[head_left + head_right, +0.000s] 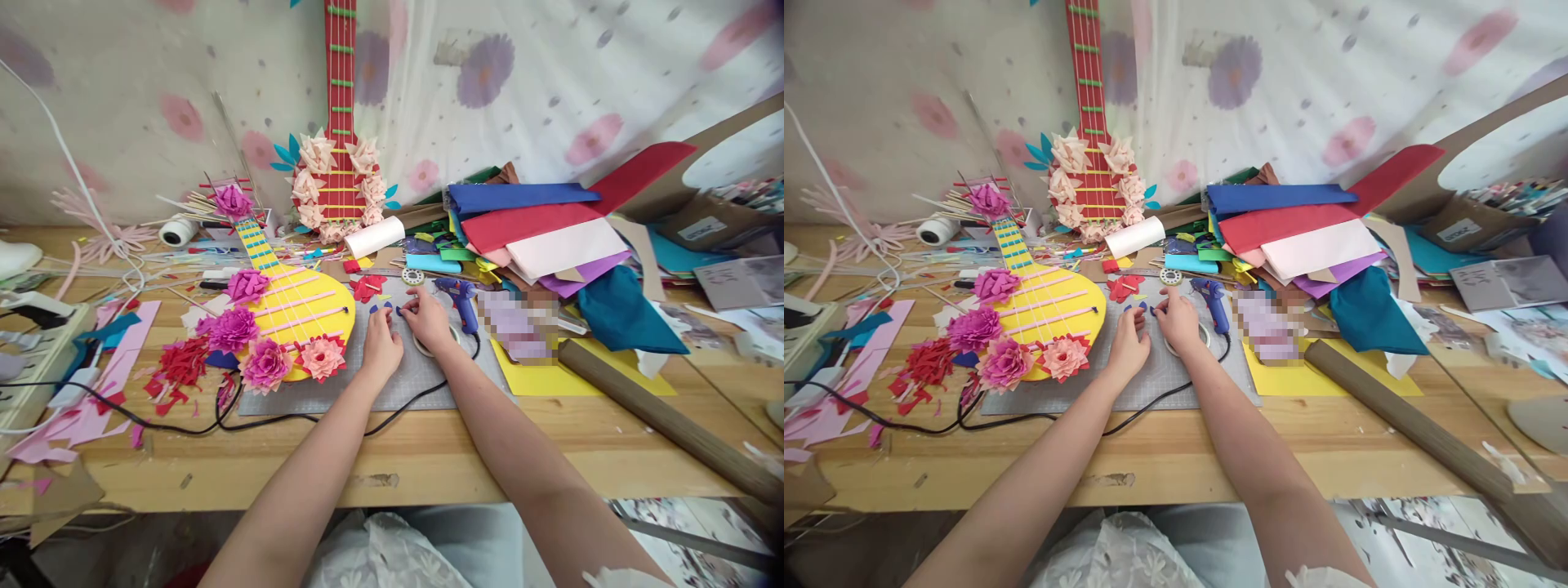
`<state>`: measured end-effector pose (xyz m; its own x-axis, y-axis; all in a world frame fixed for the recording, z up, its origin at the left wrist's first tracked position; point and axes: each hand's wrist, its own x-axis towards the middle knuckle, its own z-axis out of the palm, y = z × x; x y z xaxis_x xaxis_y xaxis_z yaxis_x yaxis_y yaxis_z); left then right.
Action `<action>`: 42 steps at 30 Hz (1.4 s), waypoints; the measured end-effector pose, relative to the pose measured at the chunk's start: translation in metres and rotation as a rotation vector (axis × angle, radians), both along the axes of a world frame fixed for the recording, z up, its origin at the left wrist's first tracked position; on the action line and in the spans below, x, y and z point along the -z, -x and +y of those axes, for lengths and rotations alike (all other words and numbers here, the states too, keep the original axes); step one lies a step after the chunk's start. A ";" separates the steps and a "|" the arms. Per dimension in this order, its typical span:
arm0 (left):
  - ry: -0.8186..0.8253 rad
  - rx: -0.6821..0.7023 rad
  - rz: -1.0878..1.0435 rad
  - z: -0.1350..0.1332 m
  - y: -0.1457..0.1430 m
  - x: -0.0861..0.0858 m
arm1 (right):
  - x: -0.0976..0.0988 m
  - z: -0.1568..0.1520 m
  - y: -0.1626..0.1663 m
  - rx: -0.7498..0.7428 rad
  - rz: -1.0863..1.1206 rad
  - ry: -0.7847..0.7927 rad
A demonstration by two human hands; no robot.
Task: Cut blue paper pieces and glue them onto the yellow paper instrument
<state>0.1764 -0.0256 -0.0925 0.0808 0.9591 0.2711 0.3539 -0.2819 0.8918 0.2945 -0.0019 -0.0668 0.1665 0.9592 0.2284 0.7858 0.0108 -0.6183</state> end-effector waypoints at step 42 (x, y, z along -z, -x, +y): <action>0.088 0.038 0.017 0.030 0.005 -0.062 | -0.022 -0.002 -0.007 -0.256 0.519 -0.128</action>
